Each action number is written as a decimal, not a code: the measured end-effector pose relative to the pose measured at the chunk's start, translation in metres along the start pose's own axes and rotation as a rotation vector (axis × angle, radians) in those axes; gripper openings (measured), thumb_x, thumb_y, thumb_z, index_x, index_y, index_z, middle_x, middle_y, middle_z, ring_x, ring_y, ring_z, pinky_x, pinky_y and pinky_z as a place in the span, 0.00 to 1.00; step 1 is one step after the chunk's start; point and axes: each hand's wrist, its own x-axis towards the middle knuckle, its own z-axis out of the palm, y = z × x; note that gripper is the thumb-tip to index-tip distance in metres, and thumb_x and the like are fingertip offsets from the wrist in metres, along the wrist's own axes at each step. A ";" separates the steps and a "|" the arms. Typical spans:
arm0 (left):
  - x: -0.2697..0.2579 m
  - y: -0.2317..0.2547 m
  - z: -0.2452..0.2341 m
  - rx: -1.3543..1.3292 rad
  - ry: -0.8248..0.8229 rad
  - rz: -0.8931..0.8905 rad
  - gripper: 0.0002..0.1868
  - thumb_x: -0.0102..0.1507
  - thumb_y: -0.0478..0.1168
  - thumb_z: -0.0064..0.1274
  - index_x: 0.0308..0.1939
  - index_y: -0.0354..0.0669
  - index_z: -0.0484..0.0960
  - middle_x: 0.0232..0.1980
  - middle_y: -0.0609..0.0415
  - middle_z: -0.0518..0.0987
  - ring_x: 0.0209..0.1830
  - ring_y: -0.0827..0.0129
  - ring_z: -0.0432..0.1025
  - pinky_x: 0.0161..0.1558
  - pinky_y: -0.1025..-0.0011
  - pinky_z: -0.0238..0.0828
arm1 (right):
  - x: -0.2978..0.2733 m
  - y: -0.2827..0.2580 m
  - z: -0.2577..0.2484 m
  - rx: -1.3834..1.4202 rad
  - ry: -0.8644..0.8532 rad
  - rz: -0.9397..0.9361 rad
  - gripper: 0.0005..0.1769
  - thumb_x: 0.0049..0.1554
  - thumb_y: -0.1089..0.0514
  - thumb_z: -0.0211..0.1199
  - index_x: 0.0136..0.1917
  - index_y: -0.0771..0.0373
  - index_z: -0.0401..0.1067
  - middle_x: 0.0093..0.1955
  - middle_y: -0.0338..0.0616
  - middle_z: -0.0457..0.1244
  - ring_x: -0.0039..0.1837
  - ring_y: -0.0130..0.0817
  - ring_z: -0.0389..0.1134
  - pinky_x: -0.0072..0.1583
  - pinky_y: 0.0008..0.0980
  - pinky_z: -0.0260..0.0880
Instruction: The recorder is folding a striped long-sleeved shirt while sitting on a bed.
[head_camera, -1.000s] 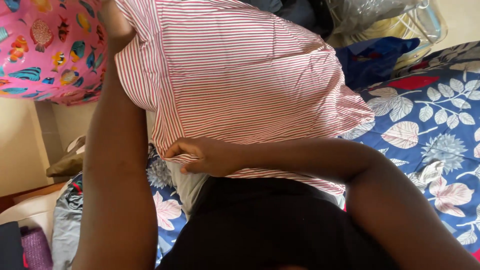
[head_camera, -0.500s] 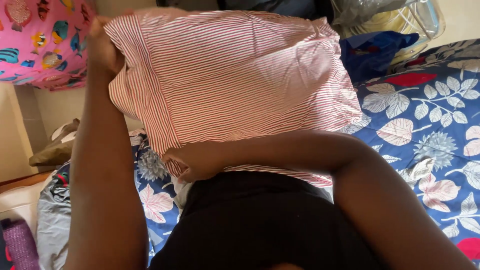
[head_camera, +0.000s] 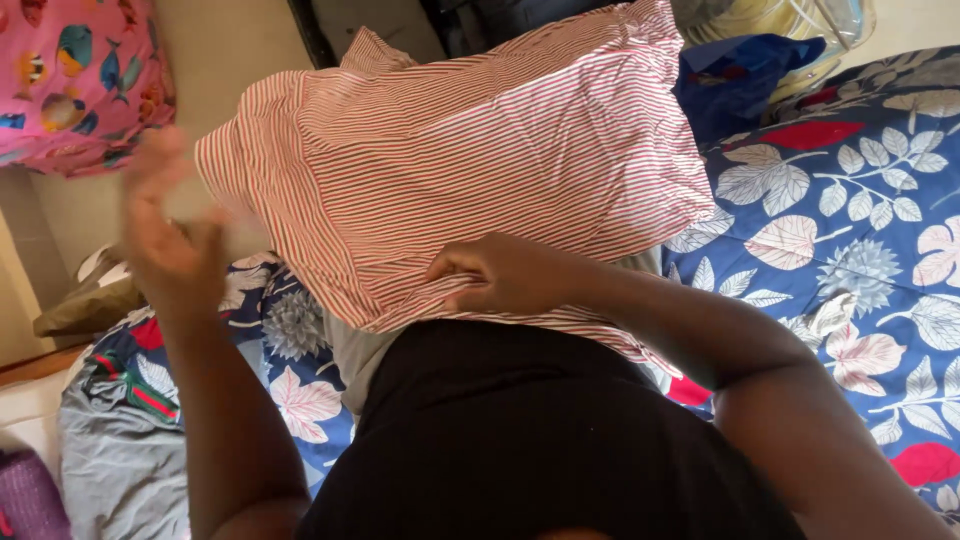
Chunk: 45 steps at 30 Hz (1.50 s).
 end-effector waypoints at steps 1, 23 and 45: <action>-0.016 0.008 -0.002 0.073 -0.214 0.042 0.29 0.65 0.51 0.64 0.61 0.35 0.73 0.69 0.41 0.75 0.71 0.51 0.68 0.75 0.57 0.61 | 0.000 0.006 0.000 0.033 0.045 -0.097 0.30 0.58 0.45 0.62 0.69 0.60 0.68 0.58 0.48 0.71 0.55 0.37 0.73 0.56 0.39 0.71; -0.022 0.083 0.027 0.010 -1.000 -0.315 0.27 0.56 0.40 0.63 0.61 0.44 0.80 0.57 0.50 0.84 0.54 0.60 0.79 0.55 0.67 0.71 | -0.101 0.039 -0.030 -0.087 0.339 -0.046 0.21 0.56 0.52 0.69 0.58 0.65 0.71 0.44 0.45 0.68 0.41 0.34 0.68 0.43 0.35 0.68; -0.035 0.025 0.012 -0.105 -1.050 -0.570 0.19 0.64 0.39 0.57 0.59 0.37 0.81 0.54 0.53 0.86 0.55 0.72 0.77 0.58 0.72 0.72 | -0.184 0.048 -0.110 -0.351 0.729 0.254 0.11 0.64 0.51 0.65 0.52 0.60 0.78 0.40 0.43 0.69 0.40 0.33 0.67 0.42 0.36 0.66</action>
